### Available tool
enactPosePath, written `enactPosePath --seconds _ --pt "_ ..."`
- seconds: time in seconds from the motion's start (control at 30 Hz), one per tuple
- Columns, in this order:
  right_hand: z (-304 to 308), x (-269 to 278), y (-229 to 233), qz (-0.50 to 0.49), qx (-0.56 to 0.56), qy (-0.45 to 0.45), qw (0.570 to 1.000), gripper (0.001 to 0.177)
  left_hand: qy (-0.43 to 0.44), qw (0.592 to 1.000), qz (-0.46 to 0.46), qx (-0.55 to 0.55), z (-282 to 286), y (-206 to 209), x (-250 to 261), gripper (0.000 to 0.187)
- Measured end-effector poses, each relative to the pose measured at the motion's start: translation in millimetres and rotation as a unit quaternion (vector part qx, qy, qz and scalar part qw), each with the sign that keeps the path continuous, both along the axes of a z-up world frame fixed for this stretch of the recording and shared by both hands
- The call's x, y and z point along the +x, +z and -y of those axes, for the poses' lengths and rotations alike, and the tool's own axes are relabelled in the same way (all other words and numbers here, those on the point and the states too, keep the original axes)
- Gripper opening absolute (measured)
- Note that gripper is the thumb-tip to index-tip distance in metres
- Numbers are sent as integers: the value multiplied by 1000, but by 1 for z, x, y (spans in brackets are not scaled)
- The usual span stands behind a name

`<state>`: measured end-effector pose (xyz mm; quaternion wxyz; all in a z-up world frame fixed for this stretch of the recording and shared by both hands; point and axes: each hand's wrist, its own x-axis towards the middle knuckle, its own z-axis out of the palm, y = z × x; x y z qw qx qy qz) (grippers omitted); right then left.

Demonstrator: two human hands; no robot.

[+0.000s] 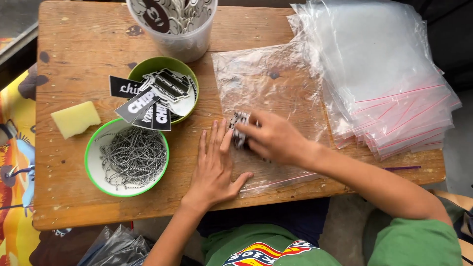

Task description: The person wipes a clear plastic bag with a patterned cloth, then places a small blue bag inside it. They seal the plastic bag and add a sticker to the front.

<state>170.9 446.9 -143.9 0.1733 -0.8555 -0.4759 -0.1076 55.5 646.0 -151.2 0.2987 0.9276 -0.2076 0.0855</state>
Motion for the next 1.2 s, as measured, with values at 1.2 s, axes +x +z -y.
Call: enactPosePath --seconds 1.2 --pt "61 161 -9 138 -330 -344 868 19 2 996 -46 80 -1 8 3 72"
